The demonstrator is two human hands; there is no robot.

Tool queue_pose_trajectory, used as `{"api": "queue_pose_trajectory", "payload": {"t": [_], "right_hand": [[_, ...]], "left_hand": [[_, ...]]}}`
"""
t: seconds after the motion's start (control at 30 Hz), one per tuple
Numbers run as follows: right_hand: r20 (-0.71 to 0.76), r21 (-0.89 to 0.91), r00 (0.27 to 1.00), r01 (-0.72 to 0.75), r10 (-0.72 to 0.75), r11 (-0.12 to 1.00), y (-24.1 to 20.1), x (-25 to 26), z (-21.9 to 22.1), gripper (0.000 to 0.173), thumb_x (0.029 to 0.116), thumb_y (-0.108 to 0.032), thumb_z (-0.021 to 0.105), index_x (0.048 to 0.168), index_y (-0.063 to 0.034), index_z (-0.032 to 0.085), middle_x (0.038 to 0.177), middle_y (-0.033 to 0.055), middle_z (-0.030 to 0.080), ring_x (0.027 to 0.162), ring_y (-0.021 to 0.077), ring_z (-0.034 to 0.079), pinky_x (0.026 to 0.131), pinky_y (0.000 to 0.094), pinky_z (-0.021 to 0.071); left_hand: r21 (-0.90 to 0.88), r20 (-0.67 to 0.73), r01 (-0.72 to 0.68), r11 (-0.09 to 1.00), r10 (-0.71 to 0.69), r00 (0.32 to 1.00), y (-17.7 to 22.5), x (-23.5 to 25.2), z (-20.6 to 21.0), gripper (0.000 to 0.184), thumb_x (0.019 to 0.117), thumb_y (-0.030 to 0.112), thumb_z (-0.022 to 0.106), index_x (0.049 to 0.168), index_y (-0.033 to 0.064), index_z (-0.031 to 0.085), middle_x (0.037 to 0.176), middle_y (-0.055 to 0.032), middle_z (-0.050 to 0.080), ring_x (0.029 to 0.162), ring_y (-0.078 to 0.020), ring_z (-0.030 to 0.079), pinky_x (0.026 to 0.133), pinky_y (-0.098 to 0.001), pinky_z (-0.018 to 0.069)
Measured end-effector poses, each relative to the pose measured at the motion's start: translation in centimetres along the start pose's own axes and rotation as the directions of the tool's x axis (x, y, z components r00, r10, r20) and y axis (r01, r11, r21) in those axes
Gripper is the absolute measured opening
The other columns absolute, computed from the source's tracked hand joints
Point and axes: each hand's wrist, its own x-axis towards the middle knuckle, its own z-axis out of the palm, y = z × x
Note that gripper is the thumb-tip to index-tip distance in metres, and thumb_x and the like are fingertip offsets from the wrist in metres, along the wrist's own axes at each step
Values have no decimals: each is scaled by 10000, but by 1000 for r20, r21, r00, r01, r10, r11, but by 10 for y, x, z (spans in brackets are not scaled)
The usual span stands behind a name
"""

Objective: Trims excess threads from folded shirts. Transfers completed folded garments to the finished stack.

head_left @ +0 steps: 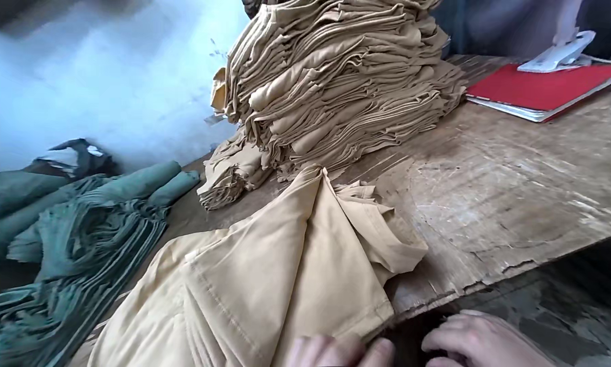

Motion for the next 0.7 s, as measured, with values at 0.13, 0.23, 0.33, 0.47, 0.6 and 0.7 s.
{"api": "queue_pose_trajectory", "payload": {"t": [0.13, 0.23, 0.33, 0.47, 0.6, 0.7], "right_hand": [[-85, -10, 996, 31, -31, 999, 2, 5, 6, 296, 1018, -392, 628, 1039, -142, 786, 857, 56, 745, 820, 232, 718, 809, 460, 587], [-117, -3, 992, 45, -45, 999, 1, 6, 10, 284, 1020, -385, 630, 1031, -149, 788, 835, 48, 733, 818, 229, 713, 795, 444, 588], [-132, 10, 989, 63, -61, 998, 1, 5, 14, 274, 1022, -369, 629, 1032, -146, 787, 835, 51, 731, 825, 230, 709, 796, 435, 584], [-160, 16, 985, 62, -59, 998, 5, 2, 15, 272, 1019, -375, 636, 1015, -150, 789, 820, 45, 725, 807, 218, 702, 770, 415, 581], [-211, 34, 977, 49, -40, 998, 4, 3, 17, 257, 1016, -366, 643, 991, -155, 788, 807, 29, 720, 778, 199, 691, 726, 396, 577], [-191, 53, 981, 57, -46, 997, -2, 8, 21, 258, 1023, -356, 634, 990, -149, 785, 834, 41, 732, 813, 208, 710, 732, 418, 588]], "left_hand": [[269, -195, 77, 960, -25, 981, -25, 10, -5, 194, 969, 234, 699, 1146, 215, 778, 1005, -40, 725, 885, -205, 622, 783, -393, 458], [287, -181, 37, 957, 17, 983, -28, 16, 9, 200, 973, 223, 686, 1152, 207, 775, 1034, -32, 728, 904, -197, 624, 786, -377, 459], [286, -190, -13, 958, 70, 979, -28, 19, 17, 184, 973, 203, 680, 1127, 216, 779, 1028, -10, 731, 879, -180, 609, 776, -359, 444], [275, -192, -37, 961, 92, 977, -27, 17, 10, 160, 966, 195, 684, 1089, 227, 782, 984, 0, 727, 860, -168, 601, 780, -356, 430], [294, -177, -13, 956, 68, 982, -25, 23, 11, 211, 977, 226, 687, 1171, 201, 763, 1023, -36, 719, 887, -193, 614, 797, -380, 442], [325, -154, -45, 945, 100, 983, -23, 34, 23, 195, 979, 209, 671, 1141, 201, 779, 1033, -26, 731, 862, -198, 629, 770, -375, 473]]}}
